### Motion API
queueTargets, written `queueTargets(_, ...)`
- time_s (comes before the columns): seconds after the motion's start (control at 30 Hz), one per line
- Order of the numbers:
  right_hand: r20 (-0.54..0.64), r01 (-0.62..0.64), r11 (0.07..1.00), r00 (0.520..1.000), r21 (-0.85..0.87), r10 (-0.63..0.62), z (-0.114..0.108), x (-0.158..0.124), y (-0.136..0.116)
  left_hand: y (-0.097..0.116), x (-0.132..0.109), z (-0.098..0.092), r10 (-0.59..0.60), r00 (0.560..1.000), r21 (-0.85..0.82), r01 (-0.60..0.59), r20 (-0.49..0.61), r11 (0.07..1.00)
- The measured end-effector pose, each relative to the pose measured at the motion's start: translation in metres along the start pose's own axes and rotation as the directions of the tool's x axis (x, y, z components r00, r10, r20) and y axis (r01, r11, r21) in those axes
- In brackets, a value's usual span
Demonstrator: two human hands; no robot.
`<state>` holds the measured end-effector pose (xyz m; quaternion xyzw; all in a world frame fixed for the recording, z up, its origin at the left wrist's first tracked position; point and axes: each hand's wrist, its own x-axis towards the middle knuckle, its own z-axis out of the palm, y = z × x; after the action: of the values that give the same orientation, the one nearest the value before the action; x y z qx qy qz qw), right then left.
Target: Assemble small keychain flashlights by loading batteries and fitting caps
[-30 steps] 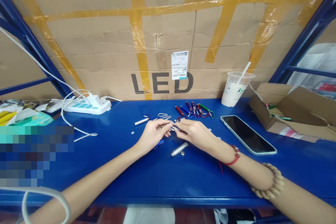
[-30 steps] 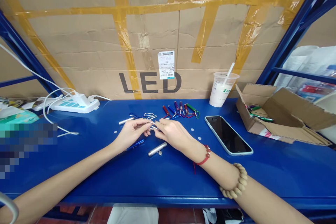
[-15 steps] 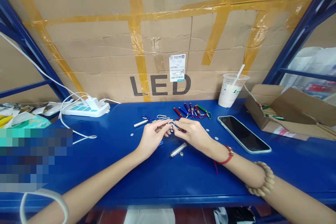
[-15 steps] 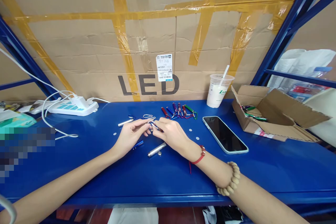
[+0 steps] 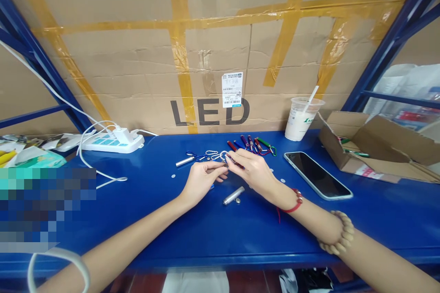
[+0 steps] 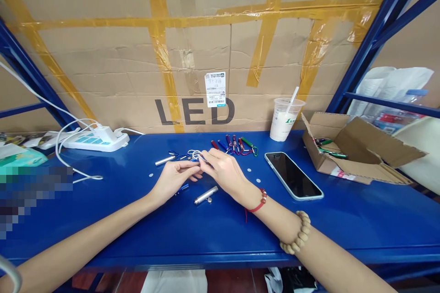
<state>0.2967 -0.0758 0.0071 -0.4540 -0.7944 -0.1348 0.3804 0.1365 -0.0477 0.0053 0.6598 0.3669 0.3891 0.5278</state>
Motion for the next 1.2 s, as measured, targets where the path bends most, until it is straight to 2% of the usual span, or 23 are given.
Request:
queueTargets(0.13, -0.097, -0.128, 0.985, 0.988, -0.115, 0.117, -0.025, 0.011, 0.027, 0.002, 0.000, -0.001, -0.048, 0.999, 0.052, 0.049, -0.005, 0.997)
queueTargets(0.2, -0.186, -0.240, 0.943, 0.962, -0.231, 0.199, -0.048, 0.014, 0.051, 0.004, 0.001, -0.001, -0.054, 0.998, 0.066, 0.055, -0.021, 0.996)
queueTargets(0.23, -0.252, -0.324, 0.896, 0.934, -0.305, 0.252, -0.062, 0.013, 0.064, 0.006, 0.001, -0.002, -0.052, 0.998, 0.069, 0.054, -0.029, 0.996)
queueTargets(0.33, -0.438, -0.614, 0.664, 0.782, -0.426, 0.442, -0.104, 0.000, 0.103, 0.009, 0.001, -0.002, -0.032, 0.998, 0.074, 0.036, -0.052, 0.997)
queueTargets(0.43, -0.581, -0.848, 0.377, 0.530, -0.373, 0.618, -0.136, -0.026, 0.135, 0.011, 0.001, -0.004, -0.006, 0.995, 0.078, 0.014, -0.097, 0.997)
queueTargets(0.5, -0.617, -0.913, 0.289, 0.408, -0.289, 0.673, -0.147, -0.043, 0.152, 0.011, 0.001, -0.006, 0.017, 0.990, 0.080, -0.005, -0.143, 0.997)
queueTargets(0.53, -0.607, -0.915, 0.309, 0.403, -0.258, 0.685, -0.148, -0.048, 0.157, 0.011, 0.002, -0.007, 0.029, 0.986, 0.084, -0.015, -0.165, 0.996)
queueTargets(0.57, -0.597, -0.871, 0.421, 0.483, -0.253, 0.641, -0.147, -0.049, 0.160, 0.010, 0.002, -0.008, 0.040, 0.982, 0.090, -0.023, -0.184, 0.996)
queueTargets(0.6, -0.614, -0.821, 0.515, 0.543, -0.246, 0.573, -0.143, -0.047, 0.159, 0.010, 0.003, -0.009, 0.049, 0.979, 0.096, -0.030, -0.200, 0.995)
queueTargets(0.67, -0.623, -0.720, 0.650, 0.629, -0.244, 0.464, -0.128, -0.033, 0.144, 0.008, 0.004, -0.010, 0.056, 0.976, 0.096, -0.036, -0.213, 0.995)
queueTargets(0.7, -0.545, -0.607, 0.756, 0.731, -0.244, 0.411, -0.117, -0.023, 0.131, 0.008, 0.005, -0.011, 0.052, 0.978, 0.090, -0.034, -0.202, 0.995)
queueTargets(0.77, -0.423, -0.362, 0.925, 0.861, -0.116, 0.284, -0.090, -0.002, 0.095, 0.007, 0.006, -0.011, 0.035, 0.987, 0.074, -0.024, -0.157, 0.997)
queueTargets(0.8, -0.300, -0.235, 0.972, 0.929, -0.028, 0.216, -0.076, 0.005, 0.076, 0.007, 0.007, -0.011, 0.023, 0.991, 0.065, -0.014, -0.129, 0.998)
queueTargets(0.83, -0.167, -0.134, 0.989, 0.976, 0.062, 0.143, -0.062, 0.010, 0.057, 0.006, 0.007, -0.011, 0.011, 0.995, 0.057, -0.006, -0.101, 0.998)
queueTargets(0.9, 0.032, -0.030, 0.979, 0.999, 0.202, 0.024, -0.039, 0.012, 0.026, 0.006, 0.008, -0.011, 0.003, 0.999, 0.038, -0.001, -0.046, 0.999)
queueTargets(0.97, 0.117, 0.020, 0.950, 0.991, 0.313, -0.059, -0.022, 0.008, 0.009, 0.006, 0.007, -0.011, 0.007, 1.000, 0.021, -0.007, 0.014, 1.000)
queueTargets(1.07, 0.042, 0.058, 0.900, 0.996, 0.433, -0.084, -0.010, 0.001, 0.004, 0.005, 0.006, -0.010, -0.001, 0.995, 0.027, -0.002, 0.096, 1.000)
queueTargets(1.2, -0.035, 0.037, 0.895, 0.999, 0.445, -0.023, -0.009, 0.001, 0.008, 0.005, 0.008, -0.013, 0.021, 0.993, 0.104, -0.033, 0.120, 0.994)
